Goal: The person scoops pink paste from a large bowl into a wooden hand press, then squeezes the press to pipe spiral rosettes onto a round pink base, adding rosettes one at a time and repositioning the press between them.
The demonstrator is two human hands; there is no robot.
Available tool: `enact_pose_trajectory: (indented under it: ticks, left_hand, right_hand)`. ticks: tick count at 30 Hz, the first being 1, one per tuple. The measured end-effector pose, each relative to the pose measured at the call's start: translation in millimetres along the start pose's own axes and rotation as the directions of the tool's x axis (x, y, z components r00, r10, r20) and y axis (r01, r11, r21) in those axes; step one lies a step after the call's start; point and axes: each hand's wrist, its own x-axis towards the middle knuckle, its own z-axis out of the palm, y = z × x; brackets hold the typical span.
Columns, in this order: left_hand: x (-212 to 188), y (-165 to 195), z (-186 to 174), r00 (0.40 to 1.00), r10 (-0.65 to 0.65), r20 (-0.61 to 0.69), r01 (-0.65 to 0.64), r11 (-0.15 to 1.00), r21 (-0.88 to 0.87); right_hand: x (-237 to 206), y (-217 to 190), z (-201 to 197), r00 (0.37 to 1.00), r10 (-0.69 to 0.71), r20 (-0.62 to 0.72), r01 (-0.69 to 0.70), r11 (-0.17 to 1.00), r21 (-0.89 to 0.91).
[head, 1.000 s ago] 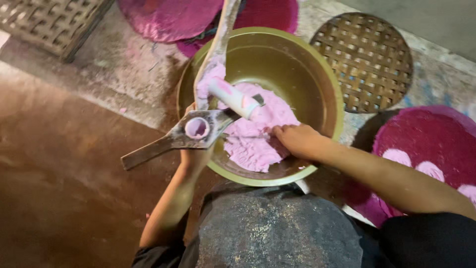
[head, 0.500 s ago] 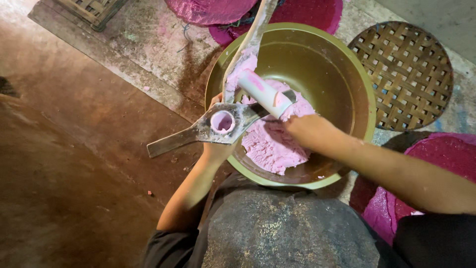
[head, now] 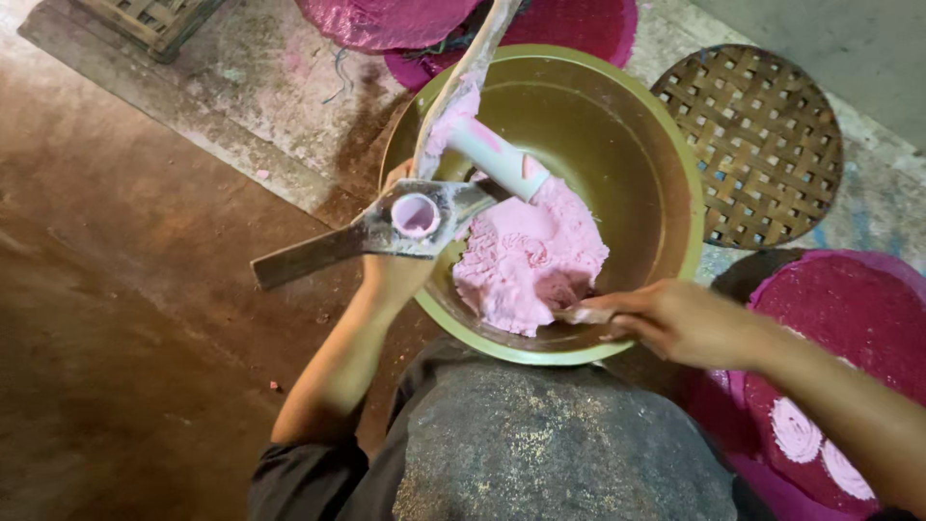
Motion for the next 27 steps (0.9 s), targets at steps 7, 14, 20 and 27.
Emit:
enact_pose_trajectory:
  ticks: [7, 14, 20, 27]
  left_hand:
    - [18.6, 35.8, 4.1, 0.951, -0.031, 0.308, -0.093, 0.92, 0.382]
    - [19.5, 58.0, 31.5, 0.859, 0.212, 0.466, -0.381, 0.873, 0.305]
    - [12.0, 59.6, 34.8, 0.913, 0.074, 0.401, -0.104, 0.993, 0.055]
    - [34.6, 50.0, 6.2, 0.916, 0.115, 0.385, -0.245, 0.919, 0.308]
  right_hand:
    - [-43.1, -15.7, -58.9, 0.922, -0.275, -0.272, 0.343, 0.906, 0.247]
    - [-9.8, -77.2, -78.6, 0.939, 0.267, -0.215, -0.341, 0.804, -0.487]
    - [2.1, -114.0, -42.2, 0.909, -0.366, -0.201, 0.011, 0.502, -0.865]
    - [-41.9, -118.5, -74.6, 0.924, -0.203, -0.325, -0.133, 0.625, -0.77]
